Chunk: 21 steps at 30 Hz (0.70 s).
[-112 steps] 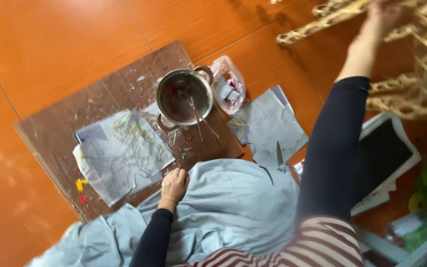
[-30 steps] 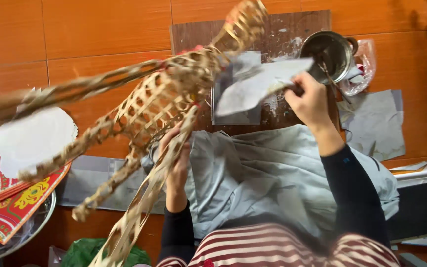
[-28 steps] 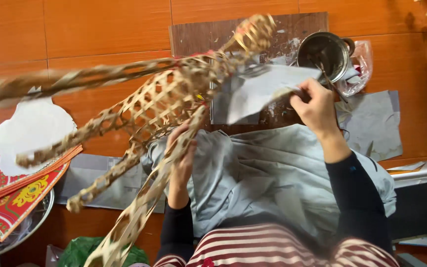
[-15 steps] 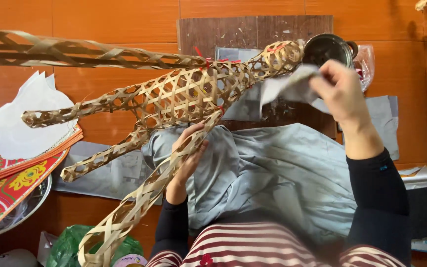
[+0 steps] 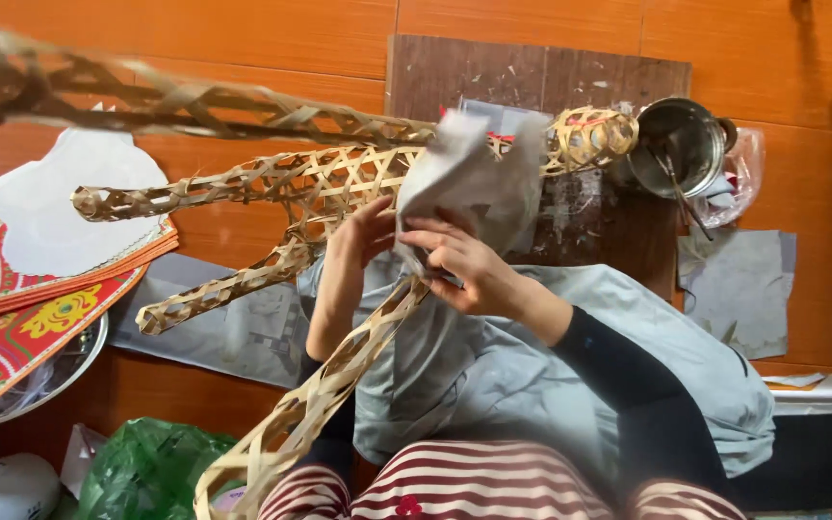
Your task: Applying glued paper sheets to a woven bamboo horse or giraffe-like frame.
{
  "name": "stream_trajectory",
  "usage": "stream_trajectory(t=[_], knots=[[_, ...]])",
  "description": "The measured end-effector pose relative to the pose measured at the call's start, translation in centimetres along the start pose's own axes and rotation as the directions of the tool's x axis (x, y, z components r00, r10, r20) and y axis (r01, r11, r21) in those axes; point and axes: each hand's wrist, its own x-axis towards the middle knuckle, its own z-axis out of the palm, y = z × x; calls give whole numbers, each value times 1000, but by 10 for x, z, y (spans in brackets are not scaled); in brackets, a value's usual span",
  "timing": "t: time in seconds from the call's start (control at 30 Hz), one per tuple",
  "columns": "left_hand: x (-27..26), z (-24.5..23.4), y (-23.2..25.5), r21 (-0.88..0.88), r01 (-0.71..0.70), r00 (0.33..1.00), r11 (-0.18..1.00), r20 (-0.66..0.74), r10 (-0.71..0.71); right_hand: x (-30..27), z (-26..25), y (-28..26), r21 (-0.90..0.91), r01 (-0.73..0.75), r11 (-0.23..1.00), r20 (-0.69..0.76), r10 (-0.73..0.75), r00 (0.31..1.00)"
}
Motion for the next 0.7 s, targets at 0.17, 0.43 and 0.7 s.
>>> stream_trajectory(t=[0.17,0.43,0.7], knots=[[45,-12,-13,-191,210,975,959,118,-190,-2,0,12,329,-228,916,263,143,954],[52,-37,-38,-186,128,992,974,18,-127,-27,-32,12,221,-345,912,-203,389,899],[59,-68,-69,-299,206,978,932,33,-206,-116,-37,115,523,-716,462,-176,881,440]])
